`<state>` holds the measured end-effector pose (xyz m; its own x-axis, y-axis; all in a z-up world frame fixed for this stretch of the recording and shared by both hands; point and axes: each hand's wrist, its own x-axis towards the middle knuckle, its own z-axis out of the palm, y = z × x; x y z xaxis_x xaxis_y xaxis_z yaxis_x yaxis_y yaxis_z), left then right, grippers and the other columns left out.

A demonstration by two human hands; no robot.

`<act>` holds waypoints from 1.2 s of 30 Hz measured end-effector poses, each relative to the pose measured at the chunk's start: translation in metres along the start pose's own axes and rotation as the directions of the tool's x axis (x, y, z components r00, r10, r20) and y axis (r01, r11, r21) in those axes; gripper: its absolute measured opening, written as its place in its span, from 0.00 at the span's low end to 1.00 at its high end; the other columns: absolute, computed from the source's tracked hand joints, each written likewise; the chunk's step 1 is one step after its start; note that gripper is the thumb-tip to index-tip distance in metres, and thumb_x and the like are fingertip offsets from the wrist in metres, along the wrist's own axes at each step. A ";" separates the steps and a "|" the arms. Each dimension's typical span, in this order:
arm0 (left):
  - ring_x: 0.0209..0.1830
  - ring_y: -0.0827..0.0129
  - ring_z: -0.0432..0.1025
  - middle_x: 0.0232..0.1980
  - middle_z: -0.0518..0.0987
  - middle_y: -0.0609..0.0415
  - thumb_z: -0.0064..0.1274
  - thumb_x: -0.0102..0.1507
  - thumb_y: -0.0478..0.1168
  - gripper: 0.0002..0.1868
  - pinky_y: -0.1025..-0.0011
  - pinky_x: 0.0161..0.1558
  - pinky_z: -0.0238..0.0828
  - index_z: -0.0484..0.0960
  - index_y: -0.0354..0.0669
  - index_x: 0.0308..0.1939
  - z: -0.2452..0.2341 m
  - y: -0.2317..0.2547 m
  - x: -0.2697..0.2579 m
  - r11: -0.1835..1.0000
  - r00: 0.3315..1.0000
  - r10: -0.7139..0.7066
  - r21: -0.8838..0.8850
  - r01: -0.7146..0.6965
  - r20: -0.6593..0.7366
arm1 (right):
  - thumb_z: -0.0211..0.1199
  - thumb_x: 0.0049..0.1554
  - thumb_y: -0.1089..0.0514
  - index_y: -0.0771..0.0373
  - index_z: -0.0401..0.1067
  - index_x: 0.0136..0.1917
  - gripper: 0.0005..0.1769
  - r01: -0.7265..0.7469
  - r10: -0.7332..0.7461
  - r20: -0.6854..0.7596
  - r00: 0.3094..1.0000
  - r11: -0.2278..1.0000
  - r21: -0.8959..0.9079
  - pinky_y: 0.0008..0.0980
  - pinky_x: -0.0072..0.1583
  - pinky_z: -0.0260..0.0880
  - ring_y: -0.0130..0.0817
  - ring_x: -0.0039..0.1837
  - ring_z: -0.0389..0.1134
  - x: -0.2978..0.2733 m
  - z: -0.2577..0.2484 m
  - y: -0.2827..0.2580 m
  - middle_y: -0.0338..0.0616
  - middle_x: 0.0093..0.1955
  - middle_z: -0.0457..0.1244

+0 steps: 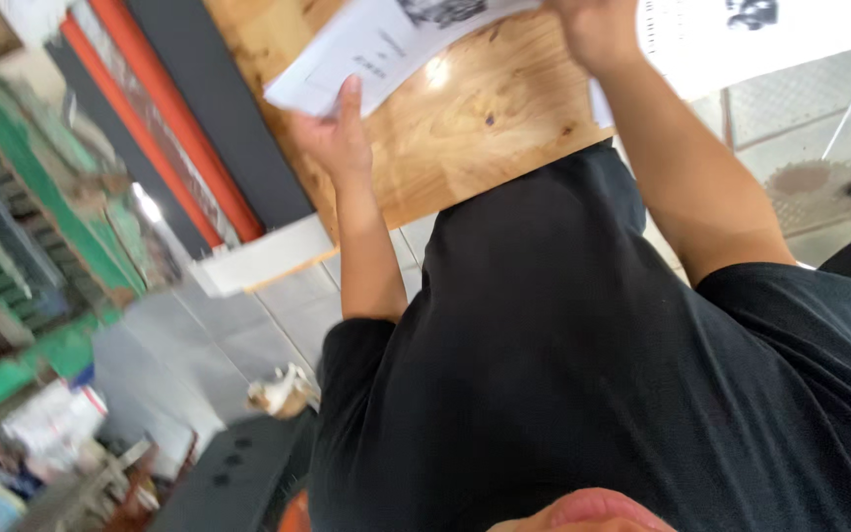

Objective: The person repeatedly folds printed sheets in half on a wooden table, aligning edges and pressing the crease. The person handles the sheets one at a time, placing folded sheets aside.

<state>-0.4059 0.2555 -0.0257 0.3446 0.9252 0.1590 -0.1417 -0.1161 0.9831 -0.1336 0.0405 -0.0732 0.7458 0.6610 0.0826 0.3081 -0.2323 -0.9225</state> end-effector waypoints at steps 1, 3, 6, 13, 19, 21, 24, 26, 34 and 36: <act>0.57 0.64 0.76 0.58 0.80 0.43 0.68 0.63 0.31 0.24 0.64 0.63 0.72 0.75 0.29 0.60 0.003 -0.002 0.000 1.000 0.999 0.002 -0.002 -0.002 -0.040 | 0.76 0.63 0.61 0.70 0.76 0.48 0.11 0.006 -0.006 -0.030 1.000 1.000 -0.013 0.41 0.50 0.70 0.36 0.46 0.69 0.002 0.000 -0.001 0.46 0.44 0.68; 0.53 0.62 0.77 0.54 0.82 0.41 0.69 0.63 0.30 0.22 0.63 0.61 0.75 0.78 0.27 0.58 0.006 -0.002 0.003 0.996 0.996 0.045 0.086 -0.038 -0.076 | 0.72 0.66 0.66 0.71 0.75 0.57 0.09 0.068 -0.054 -0.043 0.998 0.886 0.458 0.45 0.64 0.71 0.42 0.60 0.71 0.001 0.004 -0.007 0.49 0.56 0.70; 0.55 0.66 0.74 0.58 0.79 0.48 0.68 0.60 0.33 0.30 0.70 0.60 0.72 0.66 0.40 0.59 0.006 0.002 0.002 0.985 0.974 0.168 -0.074 -0.159 0.154 | 0.74 0.60 0.62 0.68 0.73 0.57 0.16 0.006 0.023 -0.106 0.994 0.964 0.265 0.37 0.57 0.74 0.36 0.56 0.72 0.001 -0.003 -0.021 0.46 0.54 0.70; 0.59 0.49 0.75 0.66 0.78 0.28 0.66 0.67 0.28 0.29 0.55 0.66 0.77 0.69 0.23 0.67 0.020 -0.024 0.021 0.959 0.988 0.134 0.262 -0.109 -0.077 | 0.67 0.62 0.52 0.64 0.68 0.67 0.24 -0.074 0.082 -0.115 0.990 0.994 0.080 0.39 0.55 0.76 0.41 0.53 0.75 -0.011 0.014 -0.069 0.53 0.52 0.72; 0.80 0.43 0.57 0.80 0.55 0.30 0.66 0.63 0.32 0.50 0.47 0.79 0.55 0.45 0.31 0.79 0.053 0.005 -0.022 0.884 0.803 0.309 0.158 -0.440 0.510 | 0.59 0.61 0.47 0.65 0.45 0.80 0.43 -0.034 0.012 0.214 0.977 0.994 0.101 0.50 0.65 0.67 0.57 0.66 0.66 -0.043 0.026 -0.113 0.62 0.67 0.63; 0.77 0.43 0.60 0.77 0.58 0.29 0.66 0.62 0.34 0.51 0.49 0.75 0.59 0.45 0.32 0.78 0.070 0.022 -0.045 0.923 0.808 0.191 0.176 -0.341 0.558 | 0.56 0.62 0.40 0.64 0.40 0.82 0.47 0.015 -0.037 0.309 0.950 0.997 0.073 0.53 0.67 0.63 0.60 0.69 0.64 -0.056 0.031 -0.124 0.64 0.72 0.58; 0.73 0.47 0.66 0.75 0.64 0.32 0.63 0.63 0.34 0.47 0.52 0.73 0.66 0.47 0.32 0.77 0.094 0.030 -0.060 0.984 0.862 -0.056 0.172 -0.037 0.503 | 0.55 0.61 0.35 0.64 0.41 0.81 0.49 0.208 -0.187 0.336 0.923 0.978 -0.027 0.57 0.70 0.58 0.65 0.72 0.58 -0.065 0.035 -0.130 0.70 0.79 0.49; 0.74 0.49 0.67 0.77 0.65 0.32 0.61 0.65 0.32 0.43 0.53 0.74 0.67 0.52 0.30 0.79 0.105 0.027 -0.064 0.984 0.910 -0.158 0.134 0.115 0.383 | 0.54 0.61 0.32 0.64 0.44 0.82 0.49 0.291 -0.237 0.349 0.907 0.950 -0.110 0.59 0.71 0.52 0.66 0.77 0.52 -0.066 0.034 -0.131 0.68 0.79 0.48; 0.77 0.50 0.64 0.78 0.60 0.35 0.64 0.64 0.29 0.47 0.53 0.76 0.66 0.48 0.32 0.78 0.108 0.021 -0.039 0.954 0.927 0.215 0.139 -0.267 0.307 | 0.50 0.67 0.30 0.62 0.59 0.75 0.38 0.403 -0.380 0.189 0.905 0.910 -0.099 0.56 0.80 0.52 0.57 0.83 0.50 0.002 -0.020 -0.176 0.57 0.81 0.49; 0.78 0.49 0.63 0.78 0.59 0.34 0.66 0.63 0.31 0.50 0.54 0.76 0.64 0.45 0.32 0.78 0.106 0.024 -0.040 0.946 0.934 0.210 0.182 -0.269 0.289 | 0.52 0.66 0.29 0.62 0.57 0.77 0.41 0.564 -0.515 0.263 0.816 0.810 -0.160 0.58 0.81 0.47 0.56 0.84 0.44 0.021 -0.022 -0.198 0.58 0.83 0.45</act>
<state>-0.3245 0.1768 0.0016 0.5603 0.7354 0.3810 -0.0577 -0.4243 0.9037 -0.1660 0.0853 0.1197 0.2941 0.8467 0.4434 0.7645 0.0700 -0.6408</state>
